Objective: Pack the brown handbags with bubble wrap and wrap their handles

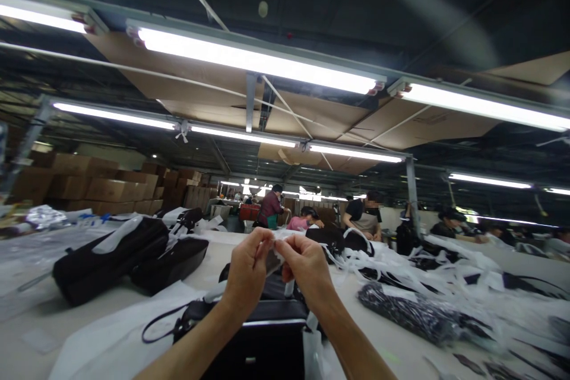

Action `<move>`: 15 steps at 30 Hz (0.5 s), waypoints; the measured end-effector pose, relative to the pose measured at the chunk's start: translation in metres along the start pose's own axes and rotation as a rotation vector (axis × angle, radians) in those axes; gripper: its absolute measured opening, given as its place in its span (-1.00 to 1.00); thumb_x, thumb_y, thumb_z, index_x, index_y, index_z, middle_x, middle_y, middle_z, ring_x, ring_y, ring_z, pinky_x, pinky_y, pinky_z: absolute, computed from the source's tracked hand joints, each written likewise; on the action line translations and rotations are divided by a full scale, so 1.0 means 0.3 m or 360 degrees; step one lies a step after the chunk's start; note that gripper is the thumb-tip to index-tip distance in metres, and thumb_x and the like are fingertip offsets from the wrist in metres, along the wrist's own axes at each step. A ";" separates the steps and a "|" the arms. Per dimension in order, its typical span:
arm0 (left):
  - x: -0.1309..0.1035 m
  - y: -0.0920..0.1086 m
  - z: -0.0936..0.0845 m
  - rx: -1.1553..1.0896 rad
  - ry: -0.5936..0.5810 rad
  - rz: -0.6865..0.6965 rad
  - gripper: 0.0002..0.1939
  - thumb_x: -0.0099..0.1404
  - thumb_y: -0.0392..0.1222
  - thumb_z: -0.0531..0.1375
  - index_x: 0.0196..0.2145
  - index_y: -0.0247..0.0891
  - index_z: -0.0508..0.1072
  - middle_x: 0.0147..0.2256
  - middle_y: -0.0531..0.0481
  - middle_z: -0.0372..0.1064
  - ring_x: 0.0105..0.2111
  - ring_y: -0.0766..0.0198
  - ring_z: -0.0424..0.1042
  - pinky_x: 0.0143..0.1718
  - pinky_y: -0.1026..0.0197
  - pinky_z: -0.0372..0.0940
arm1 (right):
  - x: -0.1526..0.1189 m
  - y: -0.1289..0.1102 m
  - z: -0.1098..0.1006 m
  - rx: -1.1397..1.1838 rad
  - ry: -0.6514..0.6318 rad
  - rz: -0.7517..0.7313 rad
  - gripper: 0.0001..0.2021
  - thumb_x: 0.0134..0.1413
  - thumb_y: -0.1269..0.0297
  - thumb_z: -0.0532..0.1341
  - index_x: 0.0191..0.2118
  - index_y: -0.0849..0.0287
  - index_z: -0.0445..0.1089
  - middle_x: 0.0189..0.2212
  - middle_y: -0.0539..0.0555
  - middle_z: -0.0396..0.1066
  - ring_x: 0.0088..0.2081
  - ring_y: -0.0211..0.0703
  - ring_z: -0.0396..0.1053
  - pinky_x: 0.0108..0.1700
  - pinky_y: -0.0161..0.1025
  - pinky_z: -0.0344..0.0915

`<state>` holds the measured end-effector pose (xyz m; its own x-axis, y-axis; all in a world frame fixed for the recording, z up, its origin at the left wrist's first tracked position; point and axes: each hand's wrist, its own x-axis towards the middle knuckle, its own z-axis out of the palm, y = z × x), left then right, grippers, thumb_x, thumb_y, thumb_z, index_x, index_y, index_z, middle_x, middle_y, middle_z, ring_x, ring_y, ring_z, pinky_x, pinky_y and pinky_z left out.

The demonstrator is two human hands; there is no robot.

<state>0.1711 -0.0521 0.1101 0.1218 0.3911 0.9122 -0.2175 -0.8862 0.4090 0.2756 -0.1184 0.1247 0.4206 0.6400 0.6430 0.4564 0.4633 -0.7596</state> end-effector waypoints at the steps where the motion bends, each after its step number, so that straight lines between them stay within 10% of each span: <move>1: -0.001 0.004 -0.001 0.0007 0.0005 0.0021 -0.82 0.32 -0.16 0.05 -0.40 -0.21 0.38 -0.54 0.12 0.26 -0.52 0.31 0.25 -0.44 0.30 0.17 | 0.000 0.002 0.006 -0.0008 0.0034 -0.0025 -0.71 -0.03 0.05 0.23 -0.54 0.16 0.30 -0.81 -0.12 0.24 -0.75 -0.31 0.20 -0.66 -0.38 0.11; 15: 0.030 -0.010 -0.035 0.0183 -0.0101 0.0065 -0.82 0.29 -0.20 0.07 -0.40 -0.20 0.45 -0.52 0.08 0.38 -0.50 0.29 0.32 -0.40 0.29 0.18 | 0.049 -0.029 -0.030 0.0526 -0.0345 0.0294 -0.61 -0.14 0.04 0.36 -0.29 0.11 0.22 -0.52 -0.10 0.39 -0.55 -0.23 0.45 -0.48 -0.29 0.39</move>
<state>0.1628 -0.0432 0.1174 0.1771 0.3406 0.9234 -0.1113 -0.9253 0.3626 0.2849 -0.1185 0.1417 0.2809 0.8281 0.4851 0.0985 0.4779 -0.8729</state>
